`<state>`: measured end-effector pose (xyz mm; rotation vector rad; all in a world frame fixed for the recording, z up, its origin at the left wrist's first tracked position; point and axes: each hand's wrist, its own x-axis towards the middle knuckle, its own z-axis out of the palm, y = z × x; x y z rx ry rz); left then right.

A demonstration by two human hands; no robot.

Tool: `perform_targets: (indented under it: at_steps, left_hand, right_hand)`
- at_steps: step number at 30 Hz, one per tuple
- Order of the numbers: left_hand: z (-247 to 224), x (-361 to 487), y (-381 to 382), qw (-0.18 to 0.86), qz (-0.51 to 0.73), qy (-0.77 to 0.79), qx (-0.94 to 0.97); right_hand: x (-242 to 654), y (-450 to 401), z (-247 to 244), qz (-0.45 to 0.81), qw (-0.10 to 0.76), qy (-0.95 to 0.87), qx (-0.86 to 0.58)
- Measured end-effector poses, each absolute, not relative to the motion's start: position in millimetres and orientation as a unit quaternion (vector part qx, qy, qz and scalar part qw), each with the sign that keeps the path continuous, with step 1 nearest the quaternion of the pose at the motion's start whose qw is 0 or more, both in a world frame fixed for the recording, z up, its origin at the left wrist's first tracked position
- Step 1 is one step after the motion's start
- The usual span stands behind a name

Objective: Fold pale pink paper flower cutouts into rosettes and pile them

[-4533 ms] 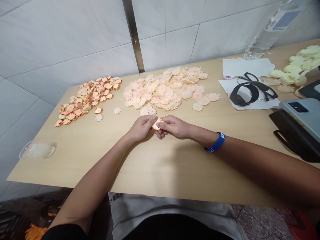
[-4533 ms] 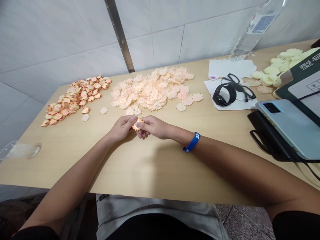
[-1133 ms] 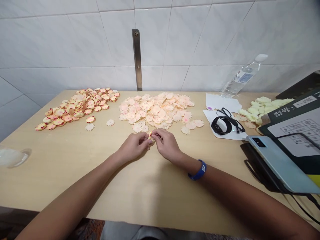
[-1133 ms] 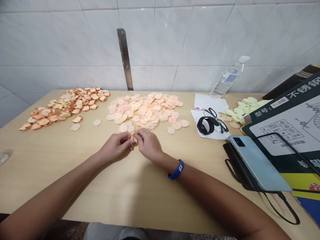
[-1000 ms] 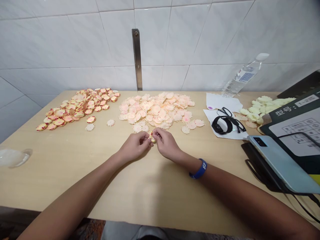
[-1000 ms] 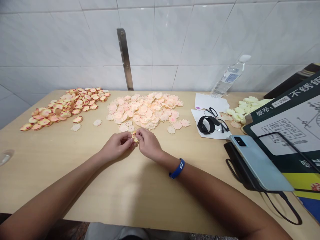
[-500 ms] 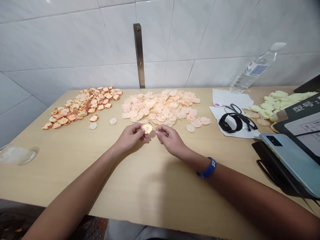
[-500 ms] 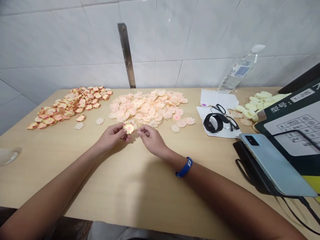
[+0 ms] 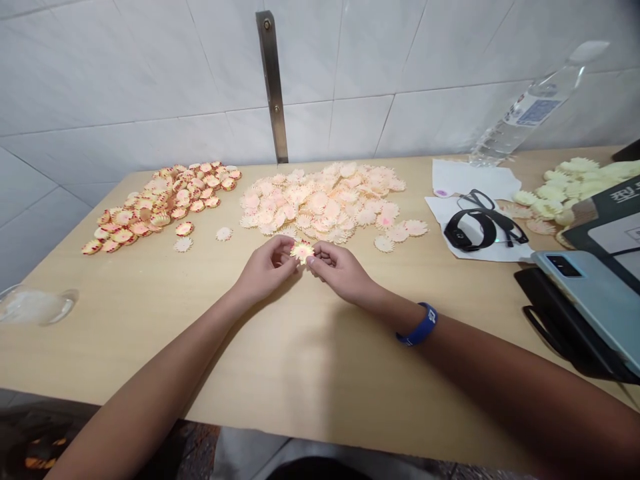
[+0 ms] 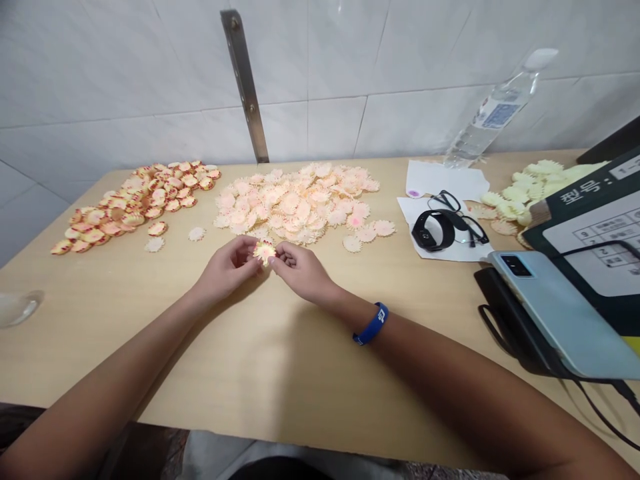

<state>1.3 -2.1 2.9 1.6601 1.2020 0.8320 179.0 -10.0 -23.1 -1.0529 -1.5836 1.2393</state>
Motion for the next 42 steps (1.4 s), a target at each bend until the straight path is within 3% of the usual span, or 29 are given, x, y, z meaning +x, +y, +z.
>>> perform_targets:
  at_steps: [6, 11, 17, 25, 35, 42]
  left_hand:
    - [6, 0, -5, 0.261, 0.352, 0.453, 0.776]
    - [3, -3, -3, 0.205, 0.357, 0.433, 0.802]
    - [-1, 0, -3, 0.268, 0.389, 0.479, 0.740]
    - [2, 6, -9, 0.278, 0.367, 0.536, 0.707]
    - [0, 11, -7, 0.468, 0.355, 0.517, 0.622]
    - [-3, 12, -6, 0.537, 0.380, 0.481, 0.580]
  right_hand:
    - [180, -9, -22, 0.495, 0.420, -0.628, -0.429]
    - [180, -9, -23, 0.471, 0.414, -0.637, -0.447]
    - [177, -11, -23, 0.475, 0.428, -0.616, -0.460]
    - [177, -10, -25, 0.461, 0.411, -0.650, -0.444]
    - [177, -8, -24, 0.470, 0.386, -0.650, -0.455]
    - [177, -8, -26, 0.468, 0.406, -0.646, -0.445]
